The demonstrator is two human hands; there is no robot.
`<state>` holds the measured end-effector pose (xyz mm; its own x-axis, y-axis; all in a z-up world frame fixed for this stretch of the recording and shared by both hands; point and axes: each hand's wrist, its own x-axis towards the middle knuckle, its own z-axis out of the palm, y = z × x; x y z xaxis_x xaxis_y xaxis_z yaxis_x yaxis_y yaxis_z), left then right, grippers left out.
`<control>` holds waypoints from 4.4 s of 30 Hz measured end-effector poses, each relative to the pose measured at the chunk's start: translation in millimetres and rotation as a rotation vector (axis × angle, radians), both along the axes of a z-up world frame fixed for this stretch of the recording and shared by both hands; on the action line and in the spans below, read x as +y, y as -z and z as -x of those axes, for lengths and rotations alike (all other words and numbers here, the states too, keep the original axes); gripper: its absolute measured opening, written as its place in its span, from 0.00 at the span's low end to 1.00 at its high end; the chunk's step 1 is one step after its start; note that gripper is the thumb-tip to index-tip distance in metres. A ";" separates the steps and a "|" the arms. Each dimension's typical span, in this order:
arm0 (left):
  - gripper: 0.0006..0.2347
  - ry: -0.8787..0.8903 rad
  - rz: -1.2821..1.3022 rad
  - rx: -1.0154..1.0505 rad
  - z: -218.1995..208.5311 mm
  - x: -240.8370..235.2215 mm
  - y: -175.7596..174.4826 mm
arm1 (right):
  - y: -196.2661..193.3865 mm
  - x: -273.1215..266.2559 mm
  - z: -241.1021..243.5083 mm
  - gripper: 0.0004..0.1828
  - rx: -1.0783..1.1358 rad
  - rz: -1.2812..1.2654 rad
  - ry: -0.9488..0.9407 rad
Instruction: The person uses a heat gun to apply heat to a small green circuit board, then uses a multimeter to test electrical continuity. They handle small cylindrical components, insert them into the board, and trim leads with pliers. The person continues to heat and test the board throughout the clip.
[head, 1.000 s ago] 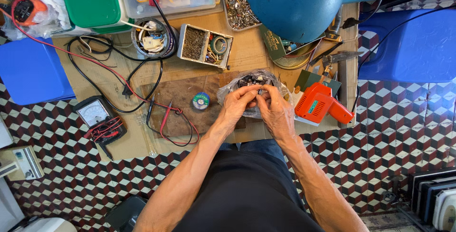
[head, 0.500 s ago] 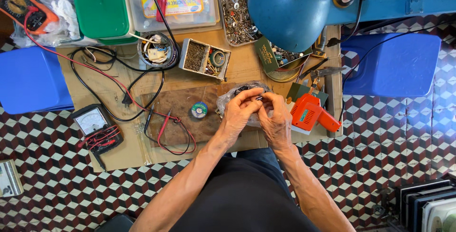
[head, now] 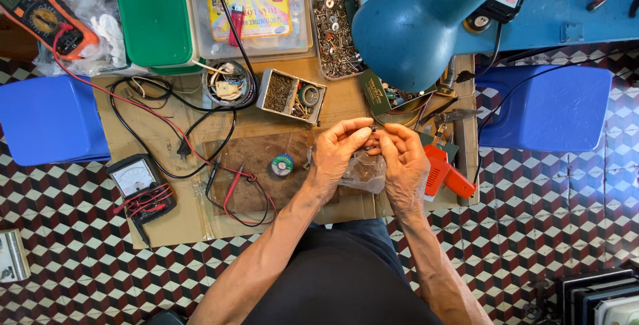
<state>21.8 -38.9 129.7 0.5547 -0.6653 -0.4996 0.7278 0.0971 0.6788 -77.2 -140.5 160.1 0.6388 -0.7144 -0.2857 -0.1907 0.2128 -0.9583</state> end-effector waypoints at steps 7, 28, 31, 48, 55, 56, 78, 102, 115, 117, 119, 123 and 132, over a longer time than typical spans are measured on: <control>0.12 0.019 -0.025 -0.210 -8.1 -9.0 -5.7 | -2.1 -8.8 -7.7 0.11 0.017 0.062 -0.014; 0.14 -0.032 0.034 -0.148 -3.9 -19.3 -10.8 | 1.7 -5.4 -11.6 0.08 -0.185 -0.238 0.170; 0.15 -0.006 -0.006 -0.118 -7.5 -16.7 -15.4 | 3.1 -2.8 -11.5 0.08 -0.193 -0.241 0.171; 0.16 0.004 0.031 0.115 17.5 -14.9 9.3 | 8.5 8.5 8.1 0.09 -0.021 -0.101 0.185; 0.16 -0.103 -0.035 0.266 30.0 31.1 47.5 | 17.0 20.7 3.8 0.11 0.253 0.050 -0.068; 0.16 -0.117 -0.088 0.258 30.6 43.6 49.2 | 21.5 24.0 1.4 0.11 0.302 0.097 -0.099; 0.14 -0.453 -0.320 0.385 34.8 147.9 33.4 | 230.8 17.4 -117.3 0.15 0.804 0.564 -0.642; 0.13 -0.137 -0.181 -0.416 -22.2 1.5 -3.3 | 13.9 -36.4 -63.6 0.15 -0.086 -0.318 -0.028; 0.12 -0.058 -0.229 -0.567 -9.9 -31.4 -31.3 | 14.1 -55.9 -42.0 0.11 -0.172 -0.317 0.009; 0.12 -0.048 -0.246 -0.595 -9.6 -32.3 -33.8 | 12.3 -57.0 -41.5 0.11 -0.147 -0.298 0.002; 0.13 -0.036 -0.254 -0.613 -9.7 -32.2 -35.2 | 10.2 -57.4 -40.2 0.11 -0.099 -0.248 -0.009; 0.13 -0.025 -0.249 -0.597 -8.6 -32.1 -34.5 | 9.8 -58.2 -39.6 0.11 -0.113 -0.240 -0.024; 0.15 -0.078 -0.058 -0.300 -10.7 -32.5 -15.4 | 18.0 -57.7 -40.8 0.11 -0.140 -0.307 -0.001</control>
